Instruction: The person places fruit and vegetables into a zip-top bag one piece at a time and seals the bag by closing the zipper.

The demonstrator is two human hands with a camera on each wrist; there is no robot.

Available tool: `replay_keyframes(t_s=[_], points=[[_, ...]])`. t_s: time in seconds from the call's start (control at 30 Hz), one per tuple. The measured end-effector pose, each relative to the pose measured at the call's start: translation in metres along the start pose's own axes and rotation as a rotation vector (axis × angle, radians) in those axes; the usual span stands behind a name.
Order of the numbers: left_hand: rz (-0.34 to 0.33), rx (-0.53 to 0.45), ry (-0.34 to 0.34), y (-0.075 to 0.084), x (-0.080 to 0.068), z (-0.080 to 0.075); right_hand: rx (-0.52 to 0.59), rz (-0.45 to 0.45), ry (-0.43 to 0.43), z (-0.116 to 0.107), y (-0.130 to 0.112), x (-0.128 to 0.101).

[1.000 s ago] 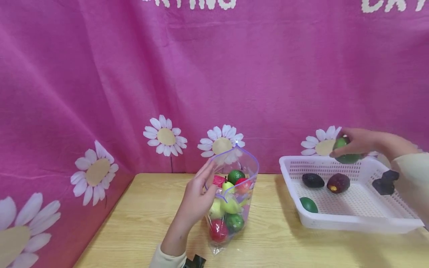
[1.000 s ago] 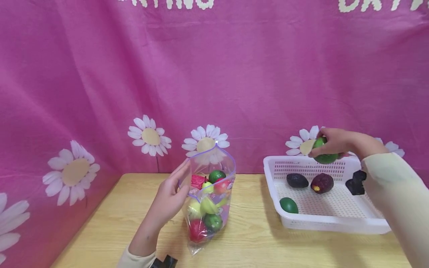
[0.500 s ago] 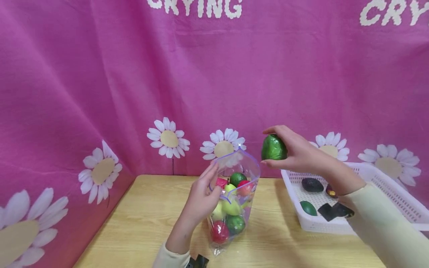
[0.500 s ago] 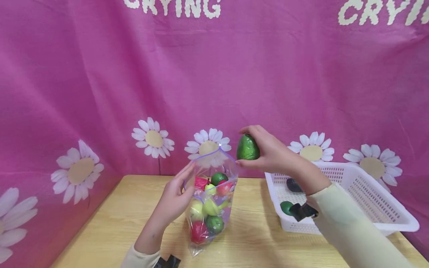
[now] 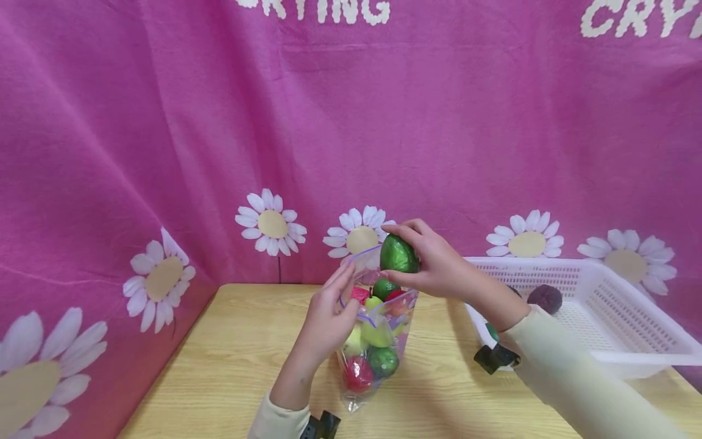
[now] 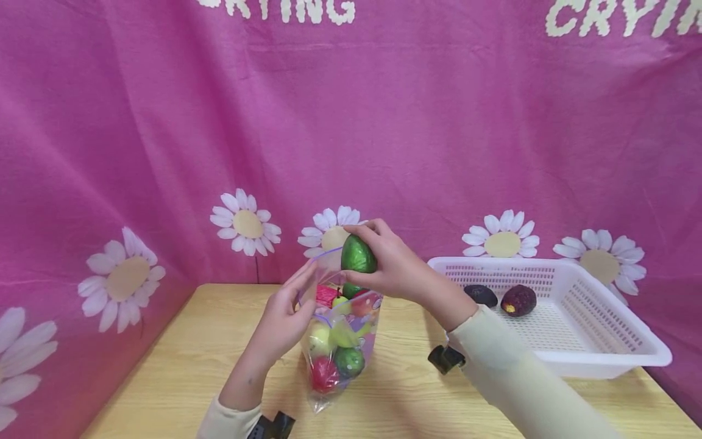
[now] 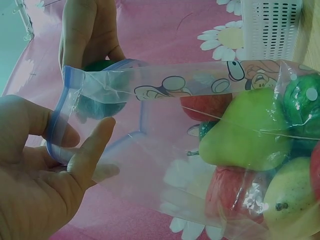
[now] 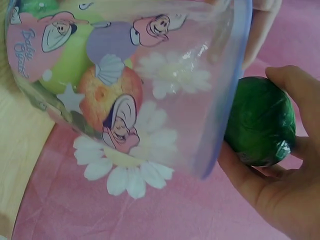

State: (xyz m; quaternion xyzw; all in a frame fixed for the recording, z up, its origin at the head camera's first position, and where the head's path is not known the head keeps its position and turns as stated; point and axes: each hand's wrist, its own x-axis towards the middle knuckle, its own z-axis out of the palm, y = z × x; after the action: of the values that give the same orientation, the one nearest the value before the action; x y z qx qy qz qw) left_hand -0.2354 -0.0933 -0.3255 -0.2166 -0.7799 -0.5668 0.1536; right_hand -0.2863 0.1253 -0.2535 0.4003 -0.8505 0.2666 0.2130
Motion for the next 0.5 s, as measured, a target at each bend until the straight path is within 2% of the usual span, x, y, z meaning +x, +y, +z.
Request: replay_keyframes(t_s=[0.2, 0.4, 0.5], points=[[-0.017, 0.014, -0.002, 0.002, -0.0002, 0.0005, 0.011, -0.007, 0.01, 0.0073, -0.0026, -0.0001], [-0.041, -0.003, 0.0, 0.0034, -0.0021, 0.0007, 0.125, 0.058, -0.062, 0.0106, -0.0055, -0.0032], [-0.039, -0.028, -0.002, 0.0041, -0.0026, 0.0005, 0.126, 0.061, -0.065, 0.0113, -0.0059, -0.0052]])
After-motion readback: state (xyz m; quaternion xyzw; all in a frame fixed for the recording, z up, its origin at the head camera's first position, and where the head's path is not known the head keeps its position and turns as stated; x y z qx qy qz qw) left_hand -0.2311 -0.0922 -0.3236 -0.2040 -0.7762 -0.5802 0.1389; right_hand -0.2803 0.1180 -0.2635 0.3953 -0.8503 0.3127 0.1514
